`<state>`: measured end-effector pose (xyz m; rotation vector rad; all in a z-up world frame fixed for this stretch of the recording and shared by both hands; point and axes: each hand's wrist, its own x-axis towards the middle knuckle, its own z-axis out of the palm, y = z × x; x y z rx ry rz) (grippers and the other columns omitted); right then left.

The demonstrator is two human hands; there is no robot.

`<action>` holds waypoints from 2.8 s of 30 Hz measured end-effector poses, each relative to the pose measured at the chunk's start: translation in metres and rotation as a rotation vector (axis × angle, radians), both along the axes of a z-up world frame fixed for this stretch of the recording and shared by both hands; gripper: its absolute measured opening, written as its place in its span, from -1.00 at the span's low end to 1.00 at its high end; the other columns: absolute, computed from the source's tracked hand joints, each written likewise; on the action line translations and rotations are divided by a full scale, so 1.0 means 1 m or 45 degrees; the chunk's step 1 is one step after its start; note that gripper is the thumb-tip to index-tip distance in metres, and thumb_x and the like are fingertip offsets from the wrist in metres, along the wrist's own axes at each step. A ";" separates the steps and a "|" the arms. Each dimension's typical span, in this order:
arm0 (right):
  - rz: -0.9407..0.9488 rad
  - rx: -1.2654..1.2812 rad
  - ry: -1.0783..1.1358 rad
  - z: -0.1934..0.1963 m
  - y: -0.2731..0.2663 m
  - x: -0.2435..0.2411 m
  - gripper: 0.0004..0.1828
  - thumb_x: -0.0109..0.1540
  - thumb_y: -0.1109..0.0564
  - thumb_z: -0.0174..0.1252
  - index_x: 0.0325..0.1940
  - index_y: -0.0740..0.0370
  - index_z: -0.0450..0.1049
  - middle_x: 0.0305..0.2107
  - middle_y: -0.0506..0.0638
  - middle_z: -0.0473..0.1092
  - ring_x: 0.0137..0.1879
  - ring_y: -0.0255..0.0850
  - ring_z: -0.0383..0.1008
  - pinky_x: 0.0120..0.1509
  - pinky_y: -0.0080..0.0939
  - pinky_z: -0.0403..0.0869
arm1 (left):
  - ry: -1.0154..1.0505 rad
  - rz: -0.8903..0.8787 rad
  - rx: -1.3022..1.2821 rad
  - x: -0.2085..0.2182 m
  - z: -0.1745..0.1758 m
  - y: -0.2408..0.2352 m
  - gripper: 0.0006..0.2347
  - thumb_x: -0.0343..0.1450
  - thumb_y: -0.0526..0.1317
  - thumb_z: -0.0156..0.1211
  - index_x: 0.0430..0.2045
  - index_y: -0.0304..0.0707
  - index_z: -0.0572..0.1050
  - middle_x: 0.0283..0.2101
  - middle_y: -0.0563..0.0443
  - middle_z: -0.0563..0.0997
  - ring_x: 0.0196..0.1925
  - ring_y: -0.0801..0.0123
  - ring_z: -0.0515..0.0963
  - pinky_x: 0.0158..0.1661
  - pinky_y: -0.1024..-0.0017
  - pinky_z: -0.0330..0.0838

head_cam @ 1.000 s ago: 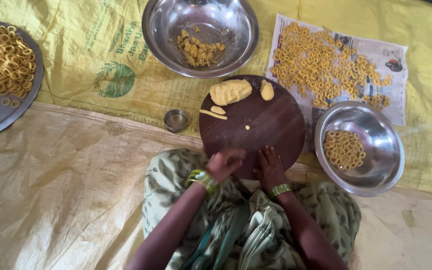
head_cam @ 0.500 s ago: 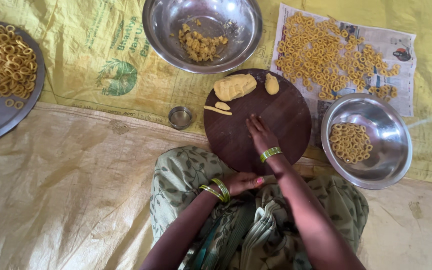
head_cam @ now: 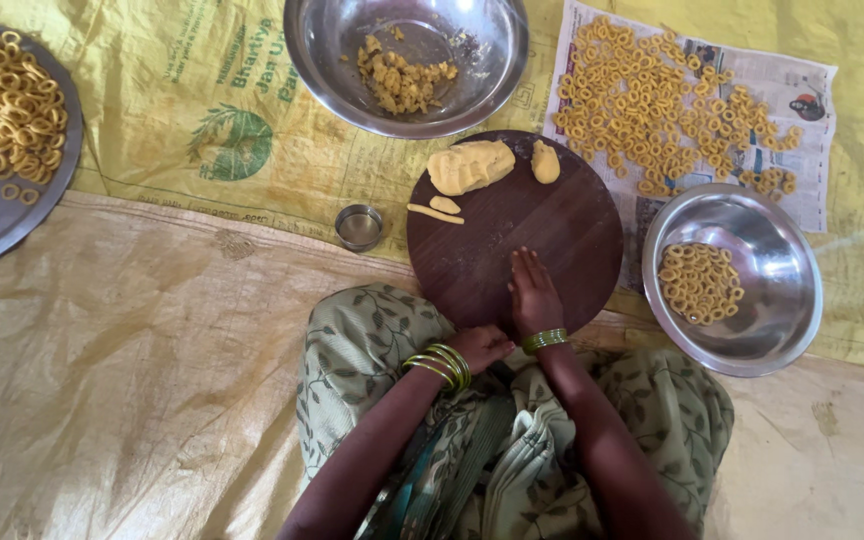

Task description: The person rolls small pieces of dough into thin ropes on a wooden board, then joins the ends to form rings. The finished rings are placed into a metal bowl.

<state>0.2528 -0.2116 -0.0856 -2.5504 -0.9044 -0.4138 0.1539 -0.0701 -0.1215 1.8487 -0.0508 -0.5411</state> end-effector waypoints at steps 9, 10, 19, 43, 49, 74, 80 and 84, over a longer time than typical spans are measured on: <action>-0.158 -0.037 0.098 0.024 0.030 0.054 -0.84 0.15 0.20 0.27 -0.19 0.08 0.61 -0.20 0.02 0.54 -0.14 0.04 0.56 -0.11 0.04 0.53 | -0.029 -0.028 -0.026 0.000 -0.045 -0.010 -0.55 0.42 0.06 0.20 0.03 -0.34 0.51 -0.03 -0.25 0.67 0.02 0.06 0.66 0.07 0.24 0.49; -0.181 0.057 0.069 0.030 0.041 0.067 -0.86 0.14 0.17 0.31 -0.21 0.07 0.61 -0.24 0.01 0.55 -0.16 0.04 0.56 -0.13 0.04 0.52 | -0.043 -0.048 -0.059 0.005 -0.054 -0.014 -0.54 0.42 0.05 0.22 0.03 -0.35 0.50 -0.03 -0.26 0.66 0.03 0.05 0.66 0.07 0.23 0.49; -0.251 0.269 -0.123 0.054 0.144 0.155 -0.85 0.11 0.08 0.41 -0.29 0.06 0.60 -0.33 -0.01 0.55 -0.16 0.01 0.55 -0.13 0.02 0.51 | -0.267 -0.087 -0.084 0.002 -0.099 -0.025 -0.56 0.43 0.05 0.28 -0.02 -0.39 0.54 -0.02 -0.32 0.65 0.02 0.05 0.63 0.05 0.19 0.51; -0.027 0.841 0.689 -0.047 0.014 0.093 -0.56 0.27 0.08 0.33 0.22 0.18 0.52 0.12 0.01 0.49 0.01 -0.26 0.53 0.13 -0.27 0.47 | 0.103 -0.053 -0.149 0.031 -0.105 -0.023 -0.40 0.31 0.05 0.39 0.13 -0.40 0.44 -0.02 -0.24 0.65 0.01 0.16 0.65 0.04 0.27 0.52; -0.009 -0.519 0.128 -0.044 -0.042 -0.028 -0.16 0.10 -0.06 0.29 0.42 0.18 0.20 0.41 0.15 0.06 0.51 0.06 0.04 0.44 0.32 0.10 | -0.062 -0.096 -0.161 0.029 -0.059 -0.011 -0.48 0.31 0.04 0.39 -0.03 -0.46 0.51 -0.10 -0.25 0.67 -0.03 0.11 0.68 0.01 0.23 0.55; -0.009 -0.710 0.904 0.045 -0.088 -0.049 -0.41 0.27 -0.17 0.22 0.33 0.09 0.42 0.21 0.16 0.43 0.33 0.07 0.42 0.41 0.01 0.39 | 0.071 -0.755 -0.277 -0.153 0.119 0.055 -0.44 0.49 0.18 0.29 -0.82 -0.16 0.26 -0.69 0.05 0.31 -0.67 0.40 0.26 -0.58 0.30 0.21; 0.016 -0.165 0.500 0.126 -0.123 -0.077 -0.35 0.23 -0.12 0.23 0.36 0.16 0.36 0.18 0.18 0.42 0.24 0.06 0.47 0.29 -0.02 0.44 | 0.601 -0.279 -0.550 -0.133 0.096 -0.007 -0.68 0.37 0.03 0.44 -0.54 -0.17 0.48 -0.47 0.12 0.54 -0.53 0.52 0.38 -0.45 0.41 0.27; -0.098 0.005 0.409 0.163 -0.129 -0.095 -0.43 0.24 -0.08 0.24 0.30 0.15 0.43 0.09 0.16 0.49 0.16 0.04 0.54 0.20 -0.05 0.50 | 0.367 -0.263 -0.496 -0.100 0.121 -0.050 -0.61 0.40 0.01 0.34 -0.21 -0.45 0.65 -0.27 -0.05 0.71 -0.25 0.41 0.67 -0.16 0.45 0.50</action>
